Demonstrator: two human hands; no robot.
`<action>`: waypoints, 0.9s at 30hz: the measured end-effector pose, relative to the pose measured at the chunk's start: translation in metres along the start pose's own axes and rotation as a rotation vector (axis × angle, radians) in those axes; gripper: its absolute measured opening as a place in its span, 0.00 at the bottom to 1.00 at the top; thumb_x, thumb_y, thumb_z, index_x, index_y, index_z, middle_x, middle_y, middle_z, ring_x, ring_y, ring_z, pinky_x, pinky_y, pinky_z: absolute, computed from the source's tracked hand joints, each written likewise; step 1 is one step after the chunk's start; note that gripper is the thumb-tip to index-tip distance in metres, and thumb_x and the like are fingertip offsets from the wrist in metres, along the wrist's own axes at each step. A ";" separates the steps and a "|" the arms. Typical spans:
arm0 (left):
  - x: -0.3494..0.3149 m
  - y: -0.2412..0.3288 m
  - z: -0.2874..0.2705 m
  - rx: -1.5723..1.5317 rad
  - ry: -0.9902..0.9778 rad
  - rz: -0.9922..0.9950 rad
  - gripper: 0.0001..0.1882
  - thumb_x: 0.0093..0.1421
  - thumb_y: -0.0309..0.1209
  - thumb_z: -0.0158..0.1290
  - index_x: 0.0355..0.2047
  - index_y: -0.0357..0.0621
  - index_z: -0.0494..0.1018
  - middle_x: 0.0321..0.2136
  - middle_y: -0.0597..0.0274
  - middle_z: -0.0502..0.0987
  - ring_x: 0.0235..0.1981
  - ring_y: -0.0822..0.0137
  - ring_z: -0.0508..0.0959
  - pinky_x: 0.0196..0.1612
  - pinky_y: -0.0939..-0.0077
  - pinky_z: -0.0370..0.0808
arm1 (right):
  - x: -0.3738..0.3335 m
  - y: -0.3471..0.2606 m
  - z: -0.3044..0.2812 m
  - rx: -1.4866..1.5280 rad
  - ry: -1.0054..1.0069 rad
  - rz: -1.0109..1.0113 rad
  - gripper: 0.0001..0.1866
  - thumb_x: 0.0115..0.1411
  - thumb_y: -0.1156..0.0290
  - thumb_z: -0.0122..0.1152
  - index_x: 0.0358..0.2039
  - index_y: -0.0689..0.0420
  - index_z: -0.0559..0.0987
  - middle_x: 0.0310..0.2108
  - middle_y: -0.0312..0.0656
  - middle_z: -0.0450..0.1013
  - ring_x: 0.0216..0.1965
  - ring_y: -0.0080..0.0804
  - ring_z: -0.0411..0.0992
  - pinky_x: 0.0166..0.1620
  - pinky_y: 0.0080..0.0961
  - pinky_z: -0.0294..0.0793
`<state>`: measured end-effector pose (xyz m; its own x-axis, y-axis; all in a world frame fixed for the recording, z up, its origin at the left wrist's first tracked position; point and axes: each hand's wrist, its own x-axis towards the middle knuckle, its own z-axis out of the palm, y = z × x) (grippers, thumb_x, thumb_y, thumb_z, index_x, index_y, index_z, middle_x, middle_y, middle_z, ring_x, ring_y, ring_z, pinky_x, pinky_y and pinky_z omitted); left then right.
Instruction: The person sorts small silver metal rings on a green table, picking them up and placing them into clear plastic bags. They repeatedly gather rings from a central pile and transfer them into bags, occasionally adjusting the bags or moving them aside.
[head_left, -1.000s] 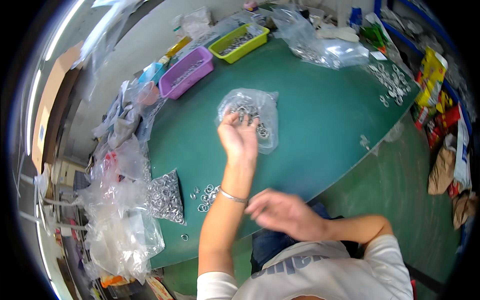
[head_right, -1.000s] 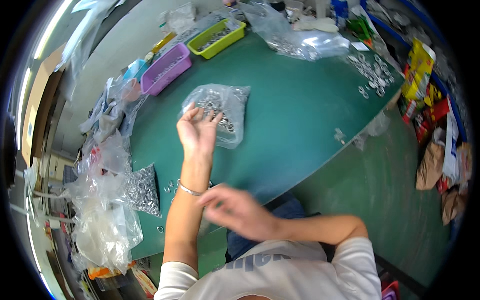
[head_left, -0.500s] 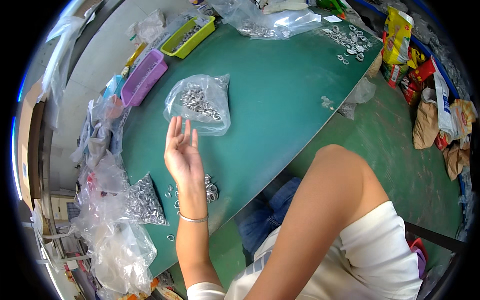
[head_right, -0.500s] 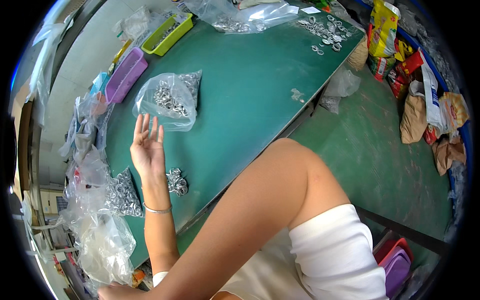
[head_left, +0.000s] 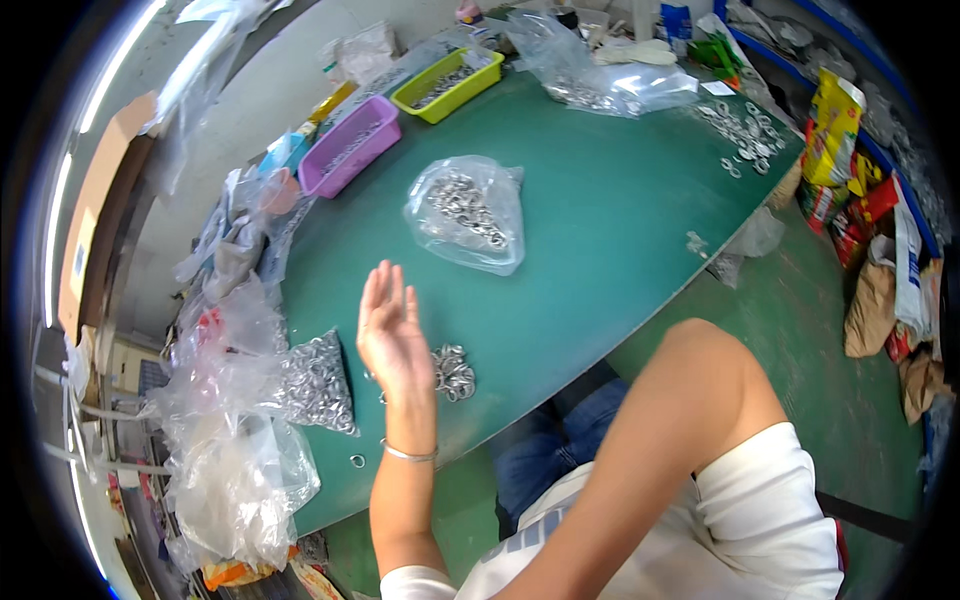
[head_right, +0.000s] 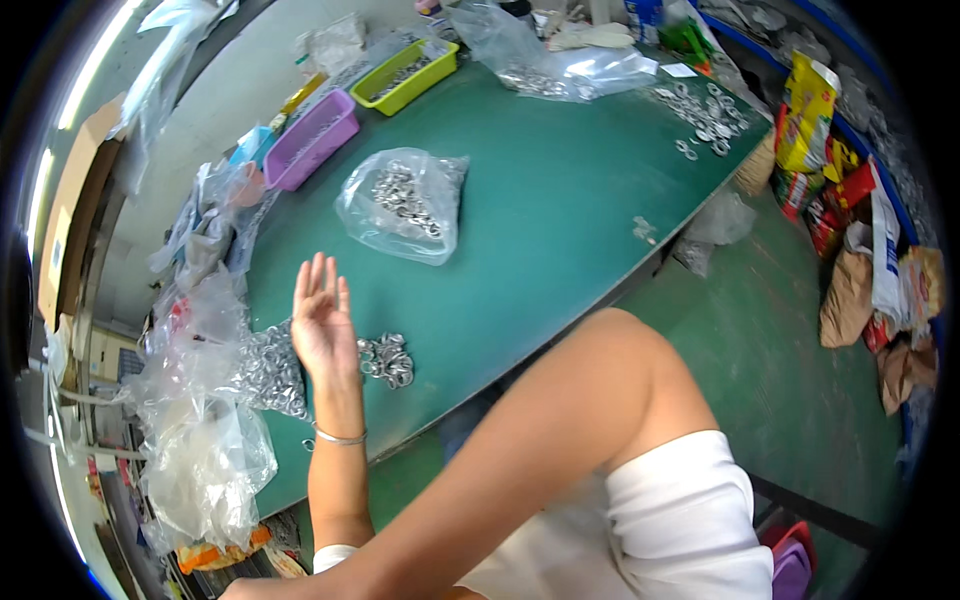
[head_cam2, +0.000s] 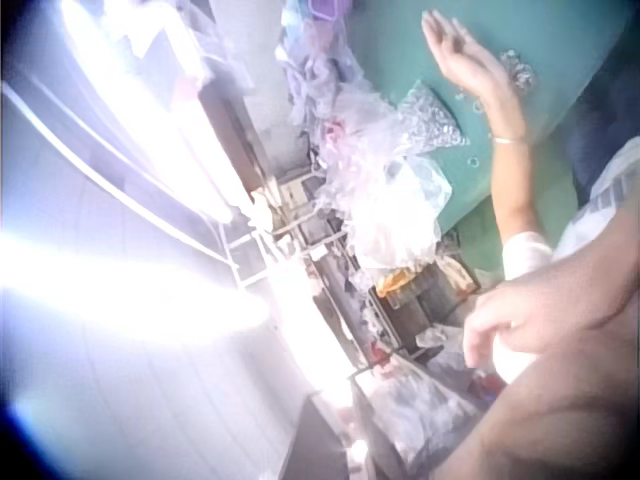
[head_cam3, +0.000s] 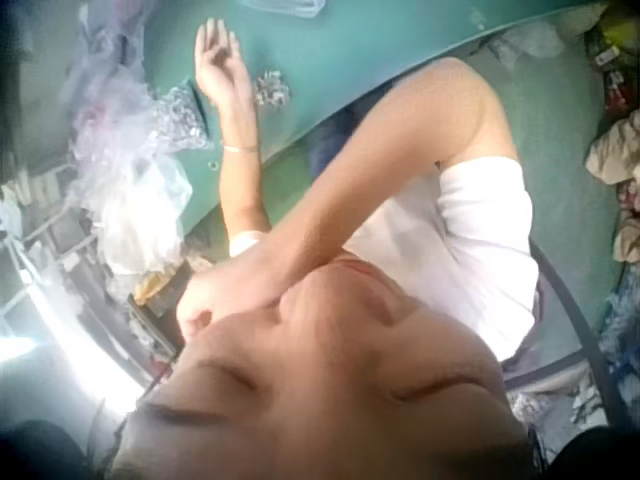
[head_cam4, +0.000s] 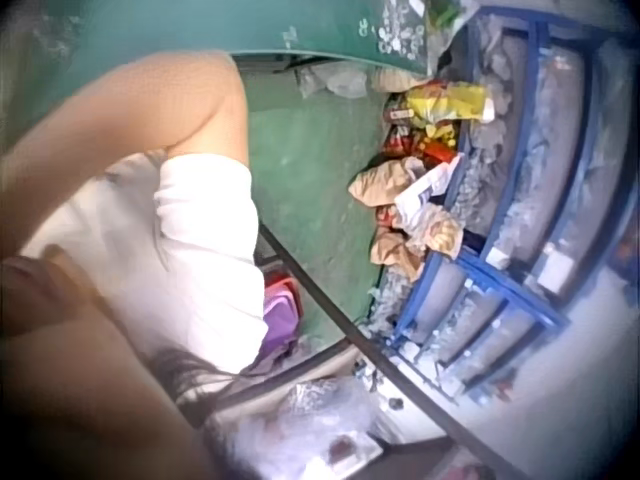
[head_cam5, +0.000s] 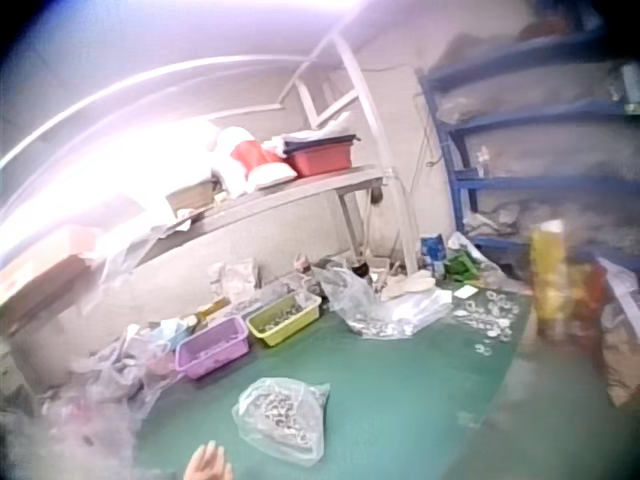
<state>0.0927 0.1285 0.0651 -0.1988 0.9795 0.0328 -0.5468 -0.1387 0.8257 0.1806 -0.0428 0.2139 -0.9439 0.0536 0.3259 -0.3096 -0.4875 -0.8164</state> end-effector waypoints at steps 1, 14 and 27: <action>-0.001 0.000 -0.007 0.012 0.021 0.022 0.30 0.54 0.18 0.40 0.60 0.29 0.54 0.61 0.45 0.58 0.63 0.54 0.59 0.62 0.62 0.58 | 0.003 0.005 -0.002 0.027 -0.007 -0.051 0.13 0.57 0.68 0.56 0.39 0.63 0.77 0.37 0.45 0.76 0.40 0.31 0.73 0.42 0.28 0.71; -0.020 0.014 -0.120 0.246 0.348 0.136 0.24 0.57 0.17 0.37 0.55 0.32 0.64 0.58 0.51 0.64 0.62 0.58 0.60 0.63 0.65 0.56 | -0.010 0.050 -0.032 0.075 -0.092 0.144 0.10 0.59 0.69 0.53 0.40 0.59 0.74 0.37 0.40 0.73 0.41 0.27 0.70 0.43 0.25 0.70; -0.040 -0.031 -0.157 1.561 -0.038 0.192 0.23 0.59 0.28 0.49 0.56 0.40 0.65 0.62 0.37 0.51 0.64 0.38 0.48 0.63 0.45 0.48 | -0.079 0.103 -0.260 -1.551 0.729 0.176 0.29 0.50 0.60 0.67 0.51 0.56 0.70 0.54 0.45 0.64 0.57 0.44 0.59 0.57 0.39 0.59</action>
<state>-0.0104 0.0703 -0.0505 -0.1314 0.9719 0.1954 0.8345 0.0020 0.5510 0.1932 0.1298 -0.0196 -0.6937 0.6633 0.2808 0.3956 0.6767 -0.6210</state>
